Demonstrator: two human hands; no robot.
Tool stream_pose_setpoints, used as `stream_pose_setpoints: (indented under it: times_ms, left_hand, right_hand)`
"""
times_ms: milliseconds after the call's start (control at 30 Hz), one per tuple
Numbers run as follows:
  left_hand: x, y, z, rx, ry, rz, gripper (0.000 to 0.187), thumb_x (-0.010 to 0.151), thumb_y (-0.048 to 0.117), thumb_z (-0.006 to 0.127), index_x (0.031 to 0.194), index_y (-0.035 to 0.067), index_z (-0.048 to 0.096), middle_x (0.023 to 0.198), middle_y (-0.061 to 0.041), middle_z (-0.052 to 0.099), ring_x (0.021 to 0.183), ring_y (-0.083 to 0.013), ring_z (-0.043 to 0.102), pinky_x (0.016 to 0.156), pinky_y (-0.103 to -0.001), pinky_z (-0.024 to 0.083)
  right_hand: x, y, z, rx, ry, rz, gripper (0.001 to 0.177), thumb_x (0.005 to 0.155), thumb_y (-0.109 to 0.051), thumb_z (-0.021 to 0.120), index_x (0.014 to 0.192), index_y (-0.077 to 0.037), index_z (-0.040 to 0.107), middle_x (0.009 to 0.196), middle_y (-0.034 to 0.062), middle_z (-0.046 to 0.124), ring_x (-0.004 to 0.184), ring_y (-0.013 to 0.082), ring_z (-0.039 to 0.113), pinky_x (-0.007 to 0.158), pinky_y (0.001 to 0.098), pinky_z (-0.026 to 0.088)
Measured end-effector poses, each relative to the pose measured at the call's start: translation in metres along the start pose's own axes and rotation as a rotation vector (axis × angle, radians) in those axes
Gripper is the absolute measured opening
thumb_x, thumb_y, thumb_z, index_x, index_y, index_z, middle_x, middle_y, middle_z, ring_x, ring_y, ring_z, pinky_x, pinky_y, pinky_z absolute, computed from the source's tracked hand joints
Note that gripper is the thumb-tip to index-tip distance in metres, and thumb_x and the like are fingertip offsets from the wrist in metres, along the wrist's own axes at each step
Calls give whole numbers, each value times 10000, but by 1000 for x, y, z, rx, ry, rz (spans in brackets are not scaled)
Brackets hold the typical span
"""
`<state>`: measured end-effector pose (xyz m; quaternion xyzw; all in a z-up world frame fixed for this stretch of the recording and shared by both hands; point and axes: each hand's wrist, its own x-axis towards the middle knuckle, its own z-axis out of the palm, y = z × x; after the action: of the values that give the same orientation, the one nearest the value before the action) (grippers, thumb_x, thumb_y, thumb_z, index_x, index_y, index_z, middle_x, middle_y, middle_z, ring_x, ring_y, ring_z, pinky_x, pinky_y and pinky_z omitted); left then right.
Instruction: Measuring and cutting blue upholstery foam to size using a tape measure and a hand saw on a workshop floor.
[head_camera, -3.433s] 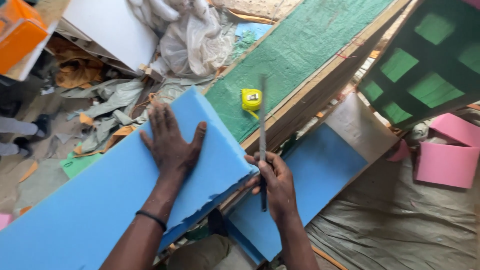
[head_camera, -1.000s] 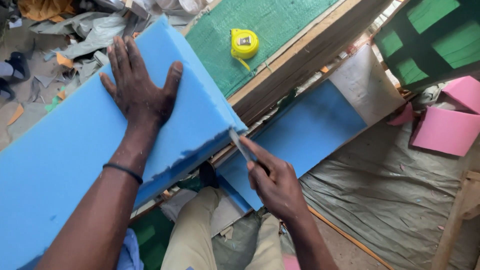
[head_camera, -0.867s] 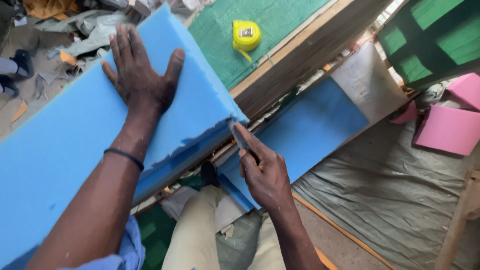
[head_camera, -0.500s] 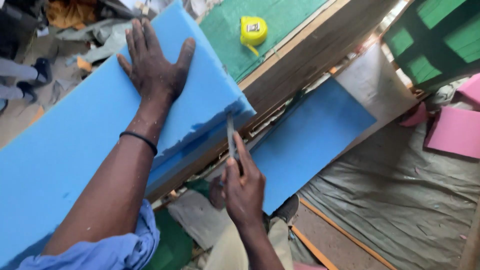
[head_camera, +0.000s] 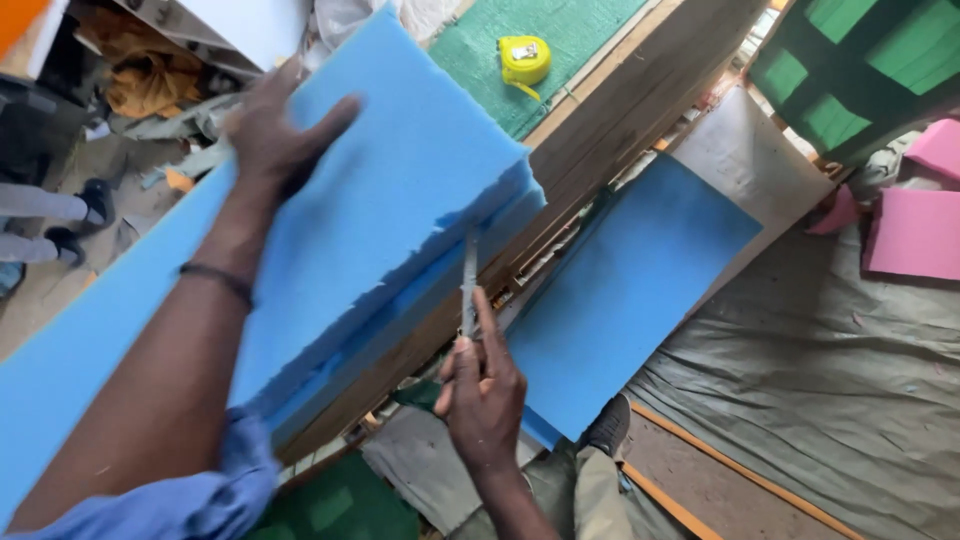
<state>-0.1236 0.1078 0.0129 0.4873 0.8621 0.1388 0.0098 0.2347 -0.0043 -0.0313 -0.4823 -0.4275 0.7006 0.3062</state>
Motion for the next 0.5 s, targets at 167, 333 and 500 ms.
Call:
stream_pose_setpoints:
  times_ms: [167,333,500]
  left_hand:
    - [-82,-144,-75,246,-369,-362,1134,953,939,466,1710,107,608,1694,-277,610,1504,-538,579,1131,-671,485]
    - [-35,-130,-52,327,-223,-259,1018,1058,955,423,1527,95,699,1480,-326,745,1344,-582,698,1020,-696,556]
    - [-51,-24,8,87,-45,6,1153,1082,855,595,1885,78,312,1939,-277,214,1779,-493,161,1267,-926,199]
  right_hand:
    - [23,-13,6,61,-47,-192,629,1160,-250,546,1784,-185,505,738,30,689,456,94,573,467,292,588]
    - [107,-36,8,113,-7,-180,686,1126,-215,562,1805,-178,474,769,56,721,479,105,611,423,290,546]
    - [180,-25,18,268,-16,-334,625,1126,-57,550,1749,-59,495,719,193,753,455,241,731,321,288,573]
